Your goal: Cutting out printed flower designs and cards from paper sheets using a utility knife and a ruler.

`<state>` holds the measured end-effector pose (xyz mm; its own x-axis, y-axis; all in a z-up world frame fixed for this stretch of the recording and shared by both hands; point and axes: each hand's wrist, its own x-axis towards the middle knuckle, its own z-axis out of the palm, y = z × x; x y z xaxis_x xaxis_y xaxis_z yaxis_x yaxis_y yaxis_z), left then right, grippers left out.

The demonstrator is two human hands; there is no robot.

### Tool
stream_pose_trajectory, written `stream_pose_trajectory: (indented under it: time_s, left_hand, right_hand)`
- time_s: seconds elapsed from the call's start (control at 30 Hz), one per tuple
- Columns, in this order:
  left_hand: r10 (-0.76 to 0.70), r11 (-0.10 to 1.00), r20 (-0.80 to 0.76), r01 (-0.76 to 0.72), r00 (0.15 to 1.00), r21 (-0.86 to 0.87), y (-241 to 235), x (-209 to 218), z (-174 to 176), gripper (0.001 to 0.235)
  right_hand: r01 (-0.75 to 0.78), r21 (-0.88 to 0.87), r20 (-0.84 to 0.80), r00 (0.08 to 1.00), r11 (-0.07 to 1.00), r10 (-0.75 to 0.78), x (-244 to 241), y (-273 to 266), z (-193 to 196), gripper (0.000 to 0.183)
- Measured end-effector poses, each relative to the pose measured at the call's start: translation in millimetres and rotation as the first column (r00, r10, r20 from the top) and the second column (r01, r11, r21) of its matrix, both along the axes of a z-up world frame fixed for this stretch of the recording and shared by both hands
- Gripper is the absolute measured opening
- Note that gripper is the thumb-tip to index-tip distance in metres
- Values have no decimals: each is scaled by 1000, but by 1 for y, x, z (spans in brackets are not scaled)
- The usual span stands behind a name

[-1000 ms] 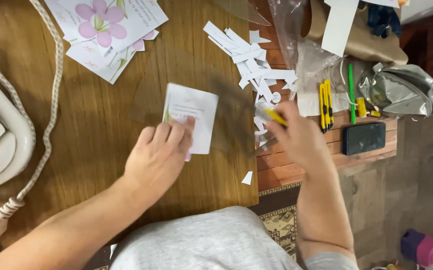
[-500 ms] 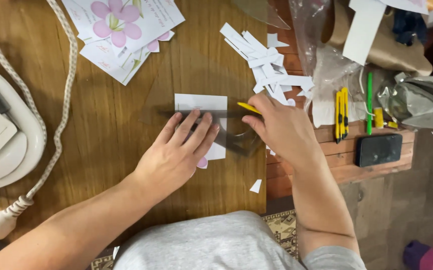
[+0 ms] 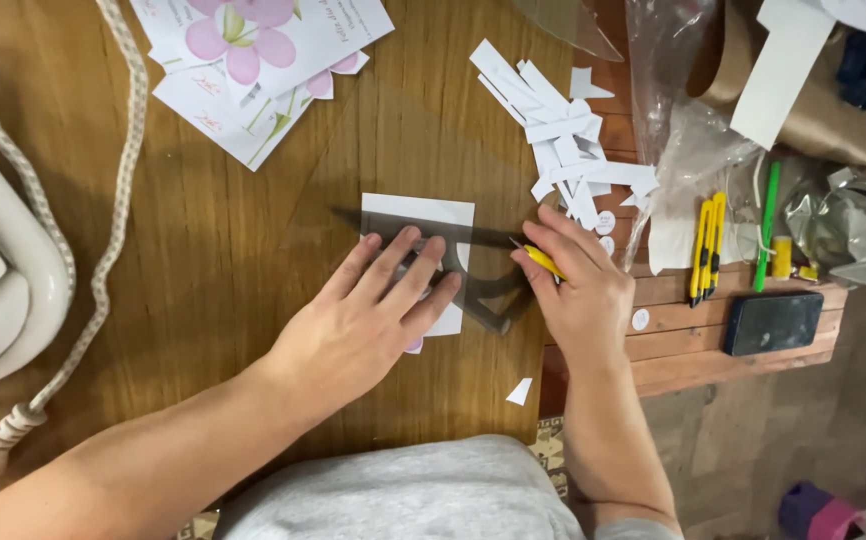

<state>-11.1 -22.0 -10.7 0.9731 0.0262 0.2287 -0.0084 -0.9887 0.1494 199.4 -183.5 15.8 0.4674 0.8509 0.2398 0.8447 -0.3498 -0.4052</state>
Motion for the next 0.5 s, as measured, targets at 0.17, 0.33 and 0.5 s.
stream_pose_trajectory:
  time_s: [0.17,0.33,0.5]
  left_hand:
    - [14,999,-11,-14,1000,28,0,2,4,70]
    - [-6,1000,-23,6,1000,2,2,2,4,57]
    - [9,1000,-3,-9,1000,-22,1,2,2,63]
  right_hand:
    - [6,44,-36,999,999,-4,0,-1,-6,20]
    - [-1,85,-38,999,996,4,1,1,-11,20]
    - [11,107,-27,1000,994,-8,1,2,-14,19]
